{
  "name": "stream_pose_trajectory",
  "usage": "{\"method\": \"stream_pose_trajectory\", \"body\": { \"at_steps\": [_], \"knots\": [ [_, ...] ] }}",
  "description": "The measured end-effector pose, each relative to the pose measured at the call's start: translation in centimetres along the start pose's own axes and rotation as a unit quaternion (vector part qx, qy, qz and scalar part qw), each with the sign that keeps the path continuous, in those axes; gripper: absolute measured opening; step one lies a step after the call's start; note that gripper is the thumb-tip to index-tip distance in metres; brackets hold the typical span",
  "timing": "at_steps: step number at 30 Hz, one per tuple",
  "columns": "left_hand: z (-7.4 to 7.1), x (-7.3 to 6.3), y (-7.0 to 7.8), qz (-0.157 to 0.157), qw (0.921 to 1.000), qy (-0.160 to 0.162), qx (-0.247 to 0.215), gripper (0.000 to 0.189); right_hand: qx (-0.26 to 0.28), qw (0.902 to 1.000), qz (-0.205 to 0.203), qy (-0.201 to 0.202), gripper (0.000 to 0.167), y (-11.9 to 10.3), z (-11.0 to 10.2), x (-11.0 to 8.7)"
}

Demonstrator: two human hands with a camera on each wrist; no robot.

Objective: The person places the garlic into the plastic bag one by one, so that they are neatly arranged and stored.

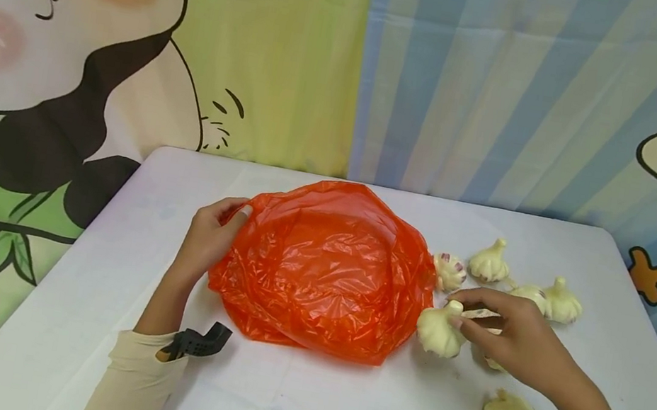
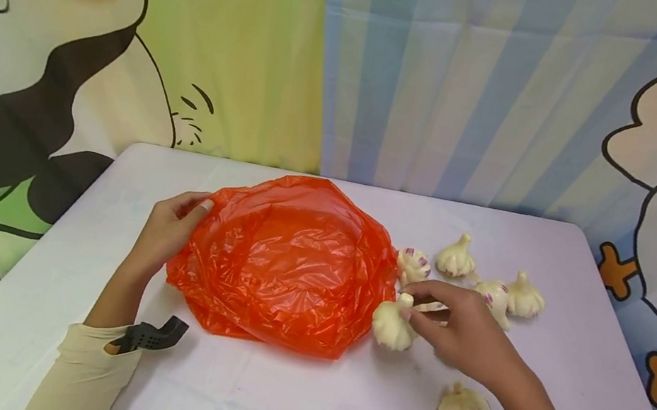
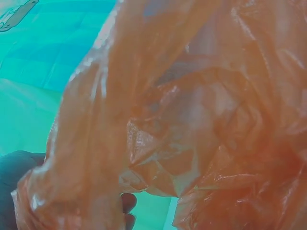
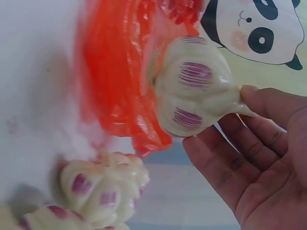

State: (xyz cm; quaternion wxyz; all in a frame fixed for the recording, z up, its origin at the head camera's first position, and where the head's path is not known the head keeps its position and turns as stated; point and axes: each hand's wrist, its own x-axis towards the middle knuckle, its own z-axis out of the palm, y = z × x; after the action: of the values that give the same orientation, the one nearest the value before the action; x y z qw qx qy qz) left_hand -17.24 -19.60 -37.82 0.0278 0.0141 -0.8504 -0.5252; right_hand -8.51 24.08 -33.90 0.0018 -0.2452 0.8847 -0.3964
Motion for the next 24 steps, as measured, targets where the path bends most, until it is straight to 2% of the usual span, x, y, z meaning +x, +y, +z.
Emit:
{"method": "stream_pose_trajectory", "body": {
  "at_steps": [5, 9, 15, 19, 24],
  "knots": [
    [-0.1, -0.2, 0.2, -0.004, 1.0, -0.003, 0.004, 0.045, -0.012, 0.9986, -0.036, 0.036, 0.026, -0.7, -0.9, 1.6],
    [0.0, -0.3, 0.2, -0.009, 0.9999, -0.007, 0.002, 0.044, -0.004, 0.9977, -0.045, 0.051, 0.026, -0.8, -1.2, 2.8],
    [0.1, -0.1, -0.1, -0.01, 0.9998, -0.016, 0.005, 0.044, 0.049, 0.9967, -0.013, 0.064, 0.022, -0.1, -1.3, 4.5],
    [0.3, 0.0, -0.1, -0.005, 0.9999, -0.015, 0.003, 0.043, 0.05, 0.9957, 0.01, 0.077, 0.021, 0.5, -1.2, 5.8],
    [0.2, -0.2, 0.1, -0.004, 0.9999, -0.015, 0.0, 0.044, 0.056, 0.9957, 0.026, 0.069, 0.023, 0.6, -0.5, 7.4]
  ]
}}
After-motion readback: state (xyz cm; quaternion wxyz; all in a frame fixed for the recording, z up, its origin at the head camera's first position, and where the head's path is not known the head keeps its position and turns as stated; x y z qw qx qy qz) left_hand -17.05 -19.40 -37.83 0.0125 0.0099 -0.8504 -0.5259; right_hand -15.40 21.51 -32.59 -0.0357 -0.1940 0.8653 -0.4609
